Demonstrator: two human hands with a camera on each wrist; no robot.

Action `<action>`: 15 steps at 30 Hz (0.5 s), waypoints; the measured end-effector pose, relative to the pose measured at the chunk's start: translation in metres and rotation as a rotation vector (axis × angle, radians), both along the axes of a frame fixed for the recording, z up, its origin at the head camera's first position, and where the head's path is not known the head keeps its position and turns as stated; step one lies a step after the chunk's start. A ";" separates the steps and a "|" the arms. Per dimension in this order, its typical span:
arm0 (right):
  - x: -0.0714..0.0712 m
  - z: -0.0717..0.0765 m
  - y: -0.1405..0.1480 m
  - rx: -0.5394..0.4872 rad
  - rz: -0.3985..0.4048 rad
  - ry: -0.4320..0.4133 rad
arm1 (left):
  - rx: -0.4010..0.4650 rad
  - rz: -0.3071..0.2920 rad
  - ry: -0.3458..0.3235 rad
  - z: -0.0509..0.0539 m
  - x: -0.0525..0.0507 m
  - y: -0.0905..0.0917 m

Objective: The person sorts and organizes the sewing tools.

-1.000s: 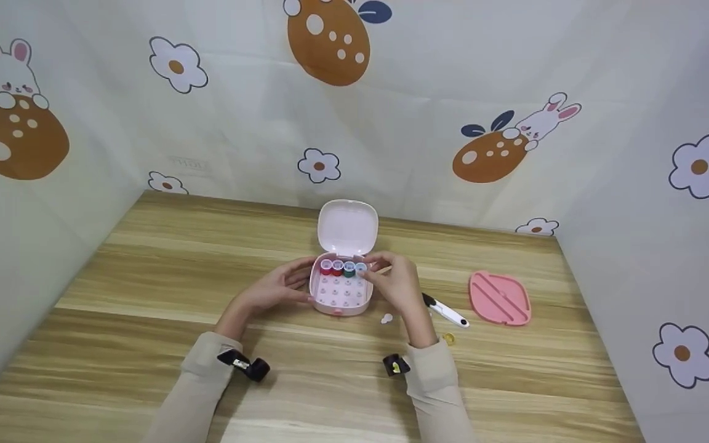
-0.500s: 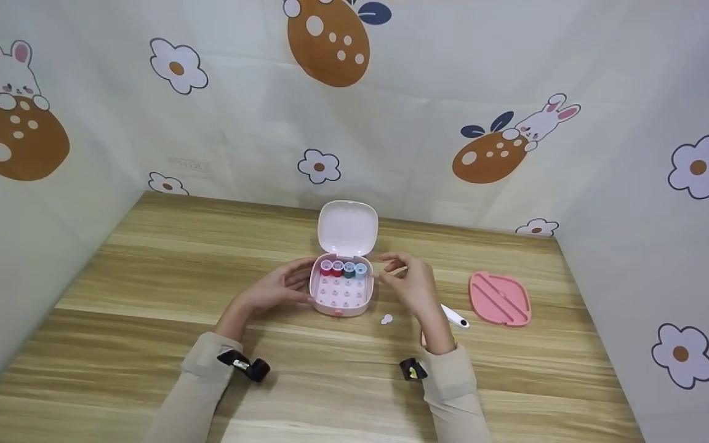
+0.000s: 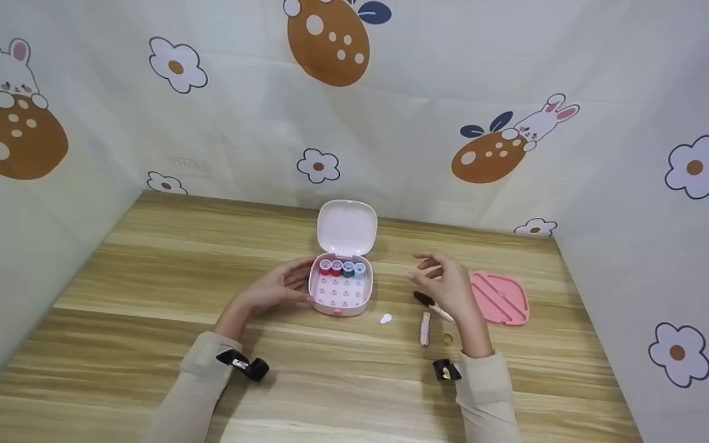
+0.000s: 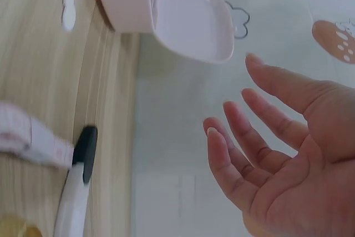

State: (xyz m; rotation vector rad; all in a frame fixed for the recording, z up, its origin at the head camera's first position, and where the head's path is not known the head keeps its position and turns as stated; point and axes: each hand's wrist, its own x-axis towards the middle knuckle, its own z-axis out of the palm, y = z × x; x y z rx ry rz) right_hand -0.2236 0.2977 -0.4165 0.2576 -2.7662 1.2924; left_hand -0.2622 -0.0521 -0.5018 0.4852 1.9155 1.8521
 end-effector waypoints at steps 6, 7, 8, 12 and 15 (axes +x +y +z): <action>0.000 -0.002 0.023 0.031 -0.016 -0.028 | -0.006 -0.004 0.002 0.000 0.001 0.000; 0.000 -0.002 0.027 0.034 -0.018 -0.033 | -0.006 -0.005 0.003 0.000 0.001 0.000; -0.001 -0.003 0.030 0.034 -0.021 -0.039 | -0.002 -0.006 0.003 0.001 0.001 0.000; -0.002 -0.005 0.043 0.044 -0.026 -0.057 | 0.009 -0.009 0.014 0.001 0.001 -0.001; -0.002 -0.007 0.049 0.057 -0.023 -0.060 | 0.017 -0.015 0.017 0.001 0.001 -0.001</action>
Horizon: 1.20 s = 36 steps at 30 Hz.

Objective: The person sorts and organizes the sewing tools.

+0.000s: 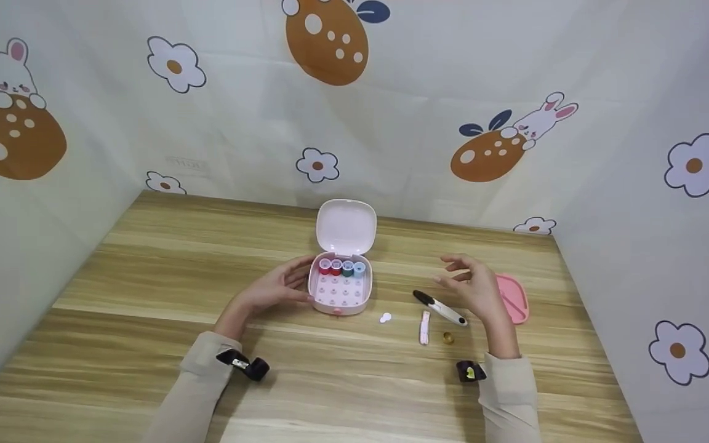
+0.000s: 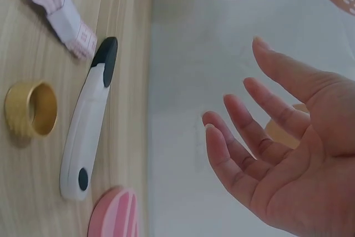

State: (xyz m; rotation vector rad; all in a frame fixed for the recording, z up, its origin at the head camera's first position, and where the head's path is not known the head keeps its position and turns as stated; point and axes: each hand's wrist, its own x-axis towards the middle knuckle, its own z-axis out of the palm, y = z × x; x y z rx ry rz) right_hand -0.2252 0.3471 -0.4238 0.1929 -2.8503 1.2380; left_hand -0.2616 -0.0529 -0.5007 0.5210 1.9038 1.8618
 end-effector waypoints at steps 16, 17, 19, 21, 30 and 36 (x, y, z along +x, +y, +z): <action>0.004 -0.006 0.041 0.101 0.022 0.009 | 0.003 -0.013 0.031 0.000 -0.001 0.004; 0.004 -0.007 0.043 0.113 0.025 0.003 | 0.003 -0.013 0.034 0.000 -0.001 0.004; 0.004 -0.008 0.048 0.128 0.030 -0.011 | 0.005 -0.015 0.040 -0.001 -0.001 0.004; 0.004 -0.010 0.053 0.142 0.041 -0.028 | 0.003 -0.015 0.041 -0.002 -0.001 0.004; 0.003 -0.014 0.075 0.203 0.065 -0.060 | -0.010 -0.008 0.040 -0.002 -0.001 0.004; 0.001 -0.016 0.085 0.250 0.078 -0.079 | -0.002 -0.013 0.044 -0.002 0.000 0.004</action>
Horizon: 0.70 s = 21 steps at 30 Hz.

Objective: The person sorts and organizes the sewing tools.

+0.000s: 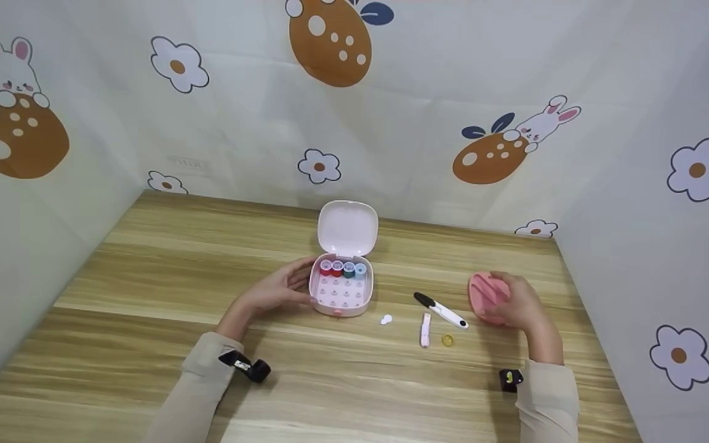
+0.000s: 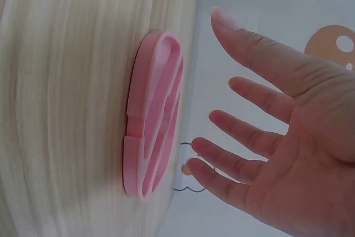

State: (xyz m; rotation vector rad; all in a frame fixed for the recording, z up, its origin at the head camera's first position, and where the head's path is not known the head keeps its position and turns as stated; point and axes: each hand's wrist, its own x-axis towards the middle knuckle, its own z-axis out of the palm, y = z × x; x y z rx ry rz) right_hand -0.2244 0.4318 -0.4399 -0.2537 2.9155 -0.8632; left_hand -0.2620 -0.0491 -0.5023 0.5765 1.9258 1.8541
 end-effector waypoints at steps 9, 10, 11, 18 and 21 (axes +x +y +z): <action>-0.004 -0.006 0.017 0.009 0.004 -0.052 | -0.010 0.005 -0.005 0.000 0.000 0.001; -0.004 -0.006 0.019 0.009 0.004 -0.060 | -0.012 0.006 -0.005 -0.001 0.000 0.001; -0.004 -0.006 0.021 0.008 0.005 -0.070 | -0.012 0.008 -0.006 0.000 0.000 0.001; -0.006 -0.007 0.033 0.011 0.004 -0.144 | -0.009 0.008 -0.006 -0.001 0.000 0.000; -0.007 -0.007 0.036 0.014 0.016 -0.165 | -0.015 0.014 -0.007 -0.001 -0.001 0.000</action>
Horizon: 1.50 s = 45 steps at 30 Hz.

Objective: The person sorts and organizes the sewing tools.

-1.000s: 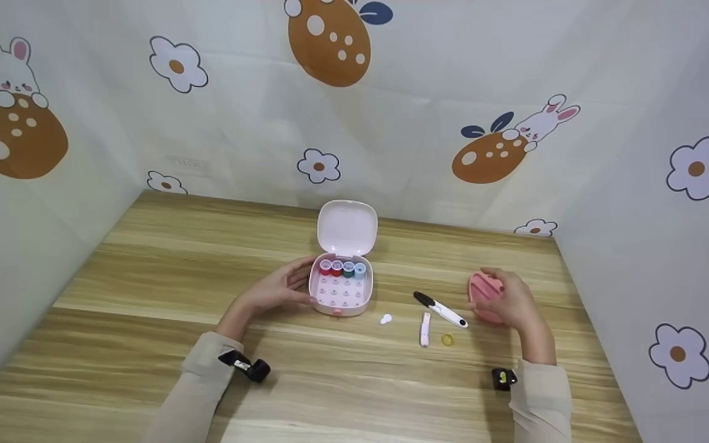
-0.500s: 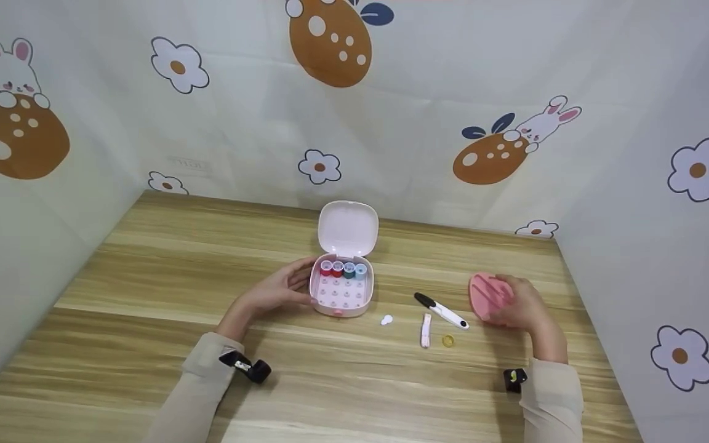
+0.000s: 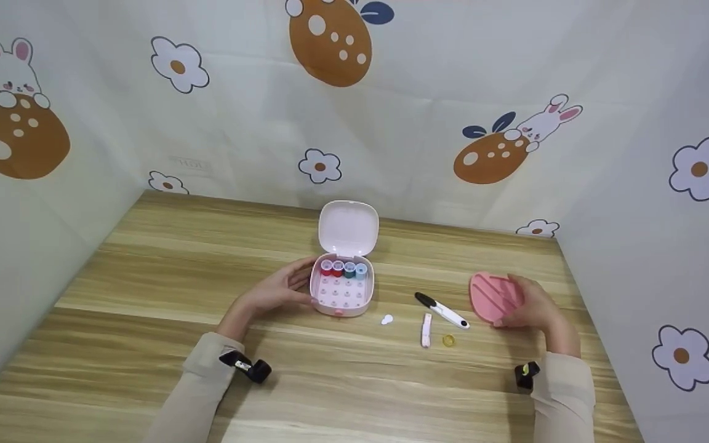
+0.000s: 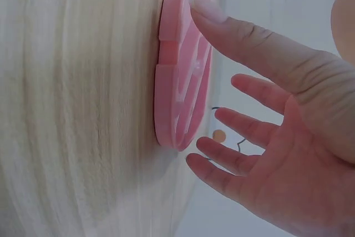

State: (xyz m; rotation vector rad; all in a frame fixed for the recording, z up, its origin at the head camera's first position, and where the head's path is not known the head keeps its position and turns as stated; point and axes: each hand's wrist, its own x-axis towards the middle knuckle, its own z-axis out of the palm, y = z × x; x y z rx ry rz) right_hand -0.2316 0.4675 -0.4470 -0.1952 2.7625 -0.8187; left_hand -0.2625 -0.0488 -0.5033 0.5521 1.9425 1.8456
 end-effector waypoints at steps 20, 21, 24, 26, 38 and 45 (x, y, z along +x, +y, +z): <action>-0.017 0.001 0.015 -0.051 0.036 -0.174 | 0.023 -0.015 -0.008 0.001 0.001 -0.001; -0.018 0.002 0.016 -0.048 0.036 -0.191 | 0.025 -0.016 -0.006 0.001 0.001 -0.001; -0.020 0.006 0.016 -0.029 0.030 -0.233 | 0.018 -0.009 -0.008 0.002 0.001 -0.001; -0.021 0.008 0.015 -0.017 0.025 -0.257 | 0.012 -0.005 -0.008 0.002 0.001 0.000; -0.029 0.008 0.014 0.075 0.033 -0.295 | 0.027 -0.008 -0.013 0.000 0.001 -0.001; -0.030 0.006 0.012 0.111 0.017 -0.301 | 0.019 -0.011 -0.013 0.001 0.001 -0.002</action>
